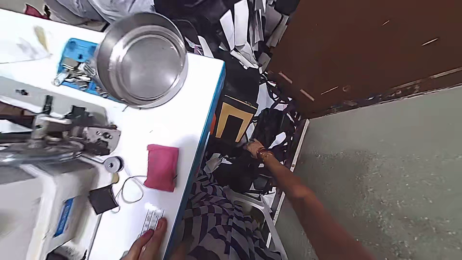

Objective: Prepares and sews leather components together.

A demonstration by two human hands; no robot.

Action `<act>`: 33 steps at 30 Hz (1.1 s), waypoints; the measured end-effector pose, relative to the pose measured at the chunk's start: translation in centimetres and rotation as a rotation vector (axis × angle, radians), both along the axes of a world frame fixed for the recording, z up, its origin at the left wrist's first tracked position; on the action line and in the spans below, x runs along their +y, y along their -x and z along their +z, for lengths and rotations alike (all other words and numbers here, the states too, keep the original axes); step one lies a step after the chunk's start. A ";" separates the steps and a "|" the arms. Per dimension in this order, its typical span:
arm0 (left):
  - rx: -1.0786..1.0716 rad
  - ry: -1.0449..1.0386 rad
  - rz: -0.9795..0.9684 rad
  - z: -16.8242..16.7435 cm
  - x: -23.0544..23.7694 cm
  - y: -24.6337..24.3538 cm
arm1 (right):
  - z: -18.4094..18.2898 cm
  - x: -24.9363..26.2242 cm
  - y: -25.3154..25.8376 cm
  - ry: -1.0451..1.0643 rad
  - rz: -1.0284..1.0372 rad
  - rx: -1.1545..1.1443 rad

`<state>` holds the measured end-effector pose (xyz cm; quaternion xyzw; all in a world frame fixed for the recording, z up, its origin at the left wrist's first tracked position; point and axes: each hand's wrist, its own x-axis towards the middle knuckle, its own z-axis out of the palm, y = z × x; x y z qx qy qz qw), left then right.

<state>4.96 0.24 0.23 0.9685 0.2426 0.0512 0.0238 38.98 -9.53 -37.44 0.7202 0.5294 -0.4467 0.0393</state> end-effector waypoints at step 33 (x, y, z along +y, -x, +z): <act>-0.287 0.045 1.071 1.9 -16.0 39.7 | 41.8 16.4 39.7 -0.684 0.409 0.188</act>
